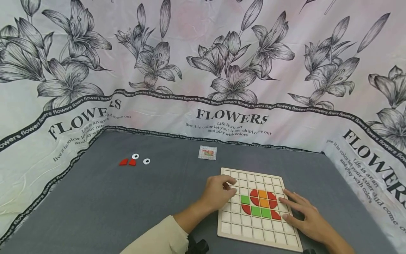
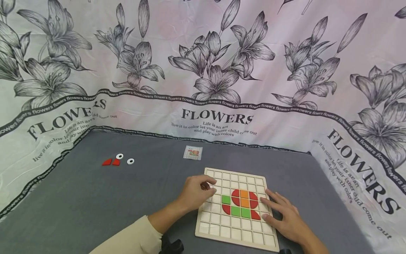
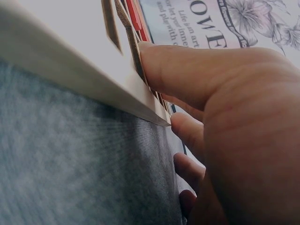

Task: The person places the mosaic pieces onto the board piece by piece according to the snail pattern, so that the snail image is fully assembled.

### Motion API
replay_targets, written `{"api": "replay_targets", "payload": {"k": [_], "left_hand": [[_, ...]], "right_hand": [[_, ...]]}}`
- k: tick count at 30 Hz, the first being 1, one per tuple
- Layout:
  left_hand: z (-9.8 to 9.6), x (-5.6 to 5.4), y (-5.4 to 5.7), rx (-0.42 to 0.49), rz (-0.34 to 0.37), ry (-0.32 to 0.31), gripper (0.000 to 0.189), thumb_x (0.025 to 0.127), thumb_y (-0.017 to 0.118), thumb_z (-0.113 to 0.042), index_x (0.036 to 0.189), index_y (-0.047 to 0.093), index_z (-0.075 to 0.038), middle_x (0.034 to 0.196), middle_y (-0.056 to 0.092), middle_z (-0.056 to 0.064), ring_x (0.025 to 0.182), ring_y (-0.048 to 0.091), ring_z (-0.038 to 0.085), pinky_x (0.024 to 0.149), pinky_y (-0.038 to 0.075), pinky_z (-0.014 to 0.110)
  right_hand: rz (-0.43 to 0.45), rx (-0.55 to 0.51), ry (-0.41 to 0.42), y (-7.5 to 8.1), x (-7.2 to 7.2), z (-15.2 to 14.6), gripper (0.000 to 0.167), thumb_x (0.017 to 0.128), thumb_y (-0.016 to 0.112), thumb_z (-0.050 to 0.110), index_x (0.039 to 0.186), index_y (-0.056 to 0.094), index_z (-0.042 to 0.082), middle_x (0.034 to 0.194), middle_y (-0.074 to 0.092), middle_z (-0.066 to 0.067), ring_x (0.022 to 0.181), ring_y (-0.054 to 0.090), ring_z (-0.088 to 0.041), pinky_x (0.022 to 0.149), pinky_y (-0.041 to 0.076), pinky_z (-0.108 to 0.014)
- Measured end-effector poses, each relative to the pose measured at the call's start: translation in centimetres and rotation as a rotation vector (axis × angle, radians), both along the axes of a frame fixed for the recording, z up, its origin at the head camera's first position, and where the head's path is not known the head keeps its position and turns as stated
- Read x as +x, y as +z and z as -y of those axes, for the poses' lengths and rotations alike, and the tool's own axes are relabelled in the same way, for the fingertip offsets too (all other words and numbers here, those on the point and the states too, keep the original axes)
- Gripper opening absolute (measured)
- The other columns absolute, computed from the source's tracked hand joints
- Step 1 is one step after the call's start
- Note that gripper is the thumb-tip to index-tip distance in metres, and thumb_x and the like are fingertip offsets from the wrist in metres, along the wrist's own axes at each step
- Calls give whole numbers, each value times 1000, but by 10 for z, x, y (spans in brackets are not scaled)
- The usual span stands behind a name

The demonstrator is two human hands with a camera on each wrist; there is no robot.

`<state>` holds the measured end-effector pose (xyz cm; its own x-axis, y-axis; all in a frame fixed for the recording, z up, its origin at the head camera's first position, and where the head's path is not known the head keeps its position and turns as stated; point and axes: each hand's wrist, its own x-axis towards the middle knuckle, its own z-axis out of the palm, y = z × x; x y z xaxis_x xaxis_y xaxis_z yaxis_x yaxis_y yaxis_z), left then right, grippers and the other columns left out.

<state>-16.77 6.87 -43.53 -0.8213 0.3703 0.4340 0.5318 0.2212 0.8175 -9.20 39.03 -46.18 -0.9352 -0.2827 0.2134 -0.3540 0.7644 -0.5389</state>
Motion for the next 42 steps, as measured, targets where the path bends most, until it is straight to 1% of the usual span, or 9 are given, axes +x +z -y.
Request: {"api": "replay_targets", "payload": {"k": [5, 9, 15, 20, 26, 33, 38, 40, 42], "left_hand": [[33, -8, 16, 45, -73, 62, 17, 82, 73, 0, 100, 73, -3, 80, 65, 3, 69, 58, 13, 62, 50, 27], [61, -14, 22, 61, -84, 151, 18, 81, 75, -1, 99, 74, -6, 77, 63, -2, 67, 58, 13, 62, 51, 29], [102, -25, 24, 81, -74, 291, 19, 80, 76, 0, 97, 75, -7, 80, 68, 1, 66, 61, 15, 60, 51, 31], [135, -32, 23, 71, -82, 375, 19, 81, 76, -2, 99, 75, -7, 83, 69, 2, 70, 63, 17, 61, 52, 31], [176, -42, 17, 52, -70, 495, 19, 81, 76, -3, 99, 75, -7, 83, 69, 4, 71, 61, 18, 60, 49, 23], [221, -55, 2, 0, -79, 667, 19, 82, 74, 0, 100, 75, -6, 80, 68, 7, 67, 60, 17, 54, 43, 17], [245, -60, -10, -28, -4, 811, 18, 84, 72, -1, 101, 75, -6, 82, 69, 8, 68, 56, 5, 61, 42, 15], [251, -61, -14, -43, 35, 845, 18, 85, 71, -2, 102, 75, -6, 84, 69, 9, 70, 55, 3, 63, 42, 16], [255, -62, -18, -62, 58, 860, 18, 85, 70, -3, 103, 74, -5, 86, 70, 10, 72, 57, 6, 65, 42, 19]], "right_hand": [[11, 9, -18, 1, 1, -1, 47, 88, 72, 22, 133, 60, 11, 149, 38, -7, 128, 27, -56, 82, 20, -74], [15, 16, -19, 1, 1, -1, 47, 88, 71, 22, 133, 60, 12, 149, 38, -7, 128, 26, -55, 83, 20, -74], [5, 3, -7, -1, 1, 0, 47, 88, 71, 20, 133, 60, 12, 149, 38, -5, 128, 27, -56, 82, 20, -74], [14, 5, -9, -1, 1, 0, 47, 88, 71, 21, 133, 60, 12, 149, 38, -5, 128, 26, -55, 82, 20, -75], [10, 9, -16, -1, 1, 1, 47, 88, 71, 21, 133, 60, 12, 149, 38, -6, 128, 27, -55, 81, 20, -75], [3, 12, -15, -1, 1, 1, 47, 88, 71, 20, 133, 60, 13, 149, 38, -8, 128, 27, -55, 81, 19, -75], [15, 19, -19, -1, 1, 1, 48, 88, 71, 21, 134, 60, 14, 149, 38, -8, 128, 26, -55, 82, 20, -75], [8, 17, -16, 0, 1, 1, 48, 88, 71, 21, 134, 60, 14, 150, 37, -6, 128, 26, -55, 81, 19, -75], [-2, 15, -12, 0, 0, 1, 48, 88, 71, 19, 134, 59, 14, 150, 36, -3, 128, 27, -55, 81, 19, -76]]}}
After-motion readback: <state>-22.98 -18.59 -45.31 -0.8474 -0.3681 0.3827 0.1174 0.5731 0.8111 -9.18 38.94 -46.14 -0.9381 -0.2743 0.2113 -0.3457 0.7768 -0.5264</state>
